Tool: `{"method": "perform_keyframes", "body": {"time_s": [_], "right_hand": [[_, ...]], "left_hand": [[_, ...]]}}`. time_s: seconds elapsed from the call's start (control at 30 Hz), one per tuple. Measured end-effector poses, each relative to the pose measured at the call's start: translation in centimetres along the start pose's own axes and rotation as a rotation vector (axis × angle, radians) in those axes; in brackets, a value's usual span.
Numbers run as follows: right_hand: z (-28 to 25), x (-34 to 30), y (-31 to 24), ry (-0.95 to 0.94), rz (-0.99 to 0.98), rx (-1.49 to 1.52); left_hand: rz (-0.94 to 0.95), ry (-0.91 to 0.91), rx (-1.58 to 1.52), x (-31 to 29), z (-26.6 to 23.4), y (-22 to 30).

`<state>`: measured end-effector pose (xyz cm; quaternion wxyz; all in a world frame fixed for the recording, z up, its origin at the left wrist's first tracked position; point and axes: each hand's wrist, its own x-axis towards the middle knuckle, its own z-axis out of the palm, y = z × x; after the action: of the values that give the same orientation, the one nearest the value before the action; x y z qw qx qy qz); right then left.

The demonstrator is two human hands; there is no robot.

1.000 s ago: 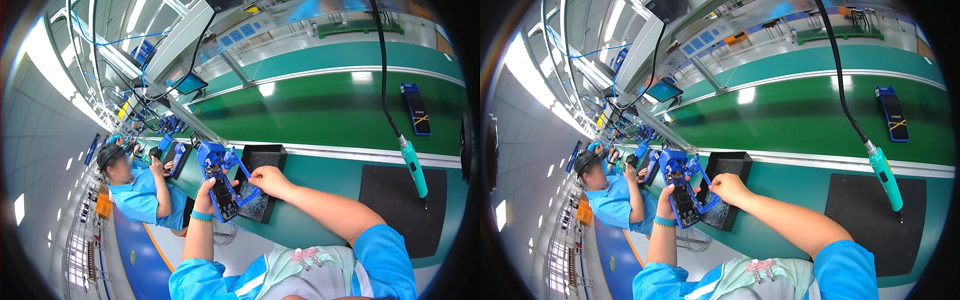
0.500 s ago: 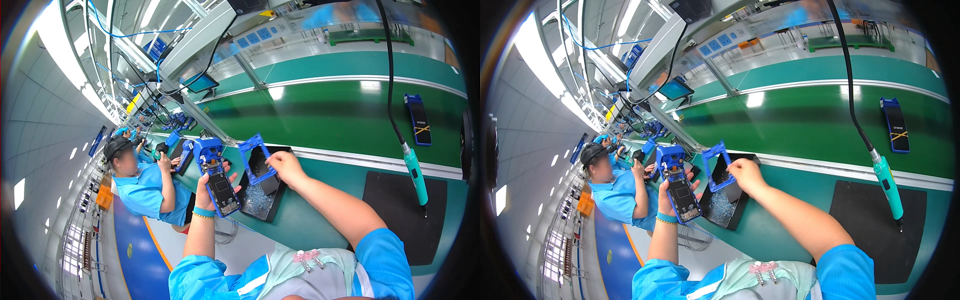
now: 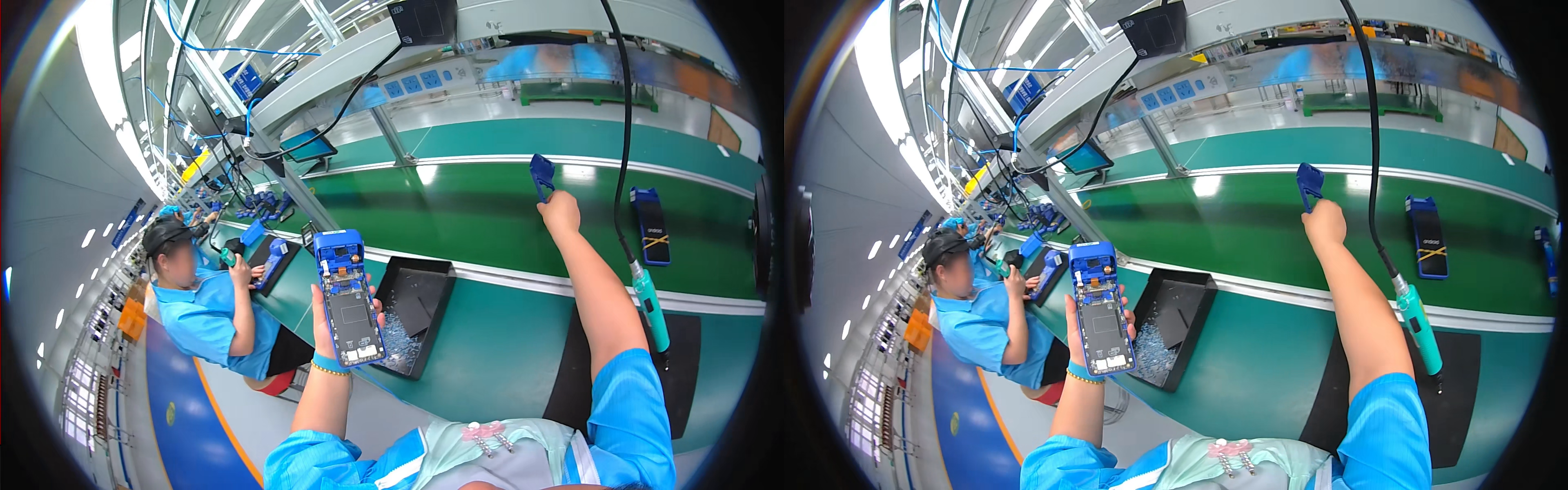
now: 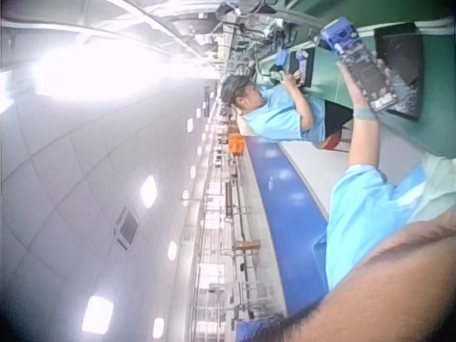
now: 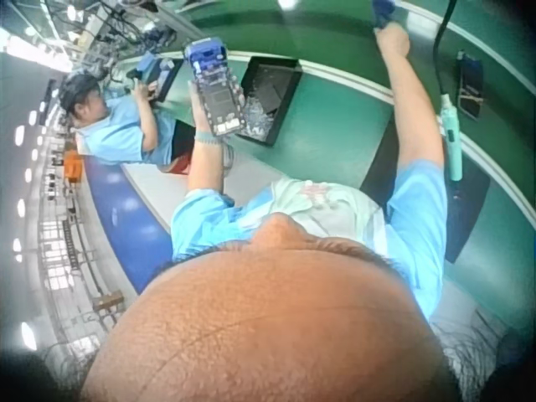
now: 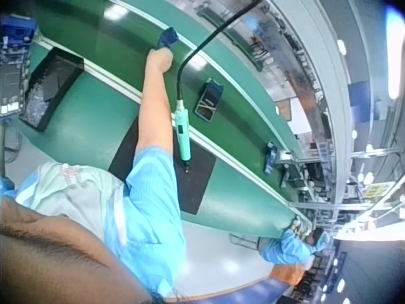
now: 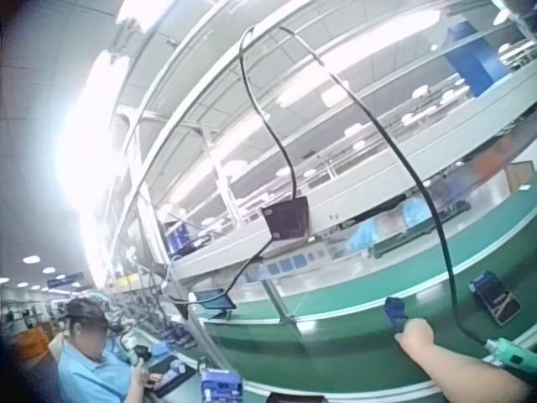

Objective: The person screws components into a handheld electronic device with an electric screwdriver.

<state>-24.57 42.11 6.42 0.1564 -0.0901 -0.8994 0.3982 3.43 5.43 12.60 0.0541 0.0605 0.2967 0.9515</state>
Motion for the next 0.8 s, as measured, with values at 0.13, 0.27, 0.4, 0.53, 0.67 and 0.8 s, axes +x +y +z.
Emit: {"method": "perform_keyframes", "body": {"time_s": [0.13, 0.27, 0.4, 0.53, 0.67, 0.8], "right_hand": [[-0.8, -0.7, 1.1, 0.172, -0.336, -0.194], [-0.2, -8.1, -5.2, -0.251, -0.404, 0.309], [0.4, -18.6, -7.6, -1.31, -0.234, 0.671], [0.6, -22.7, -7.1, -1.667, 0.199, 1.008], [0.5, -22.9, -6.7, -1.606, 0.382, 1.395], [0.1, -21.6, -6.7, -1.522, 0.344, 1.531]], "left_hand": [[0.011, 0.083, -0.021, 0.7, 2.6, -2.4], [0.109, 0.201, 0.108, 0.4, 3.7, -4.0], [0.151, 0.226, 0.225, 1.5, 2.7, -5.2], [0.161, 0.12, 0.309, 2.3, 3.6, -6.0], [0.17, 0.078, 0.296, 2.4, 2.6, -5.9], [0.12, 0.032, 0.349, 1.2, 3.1, -5.4]]}}
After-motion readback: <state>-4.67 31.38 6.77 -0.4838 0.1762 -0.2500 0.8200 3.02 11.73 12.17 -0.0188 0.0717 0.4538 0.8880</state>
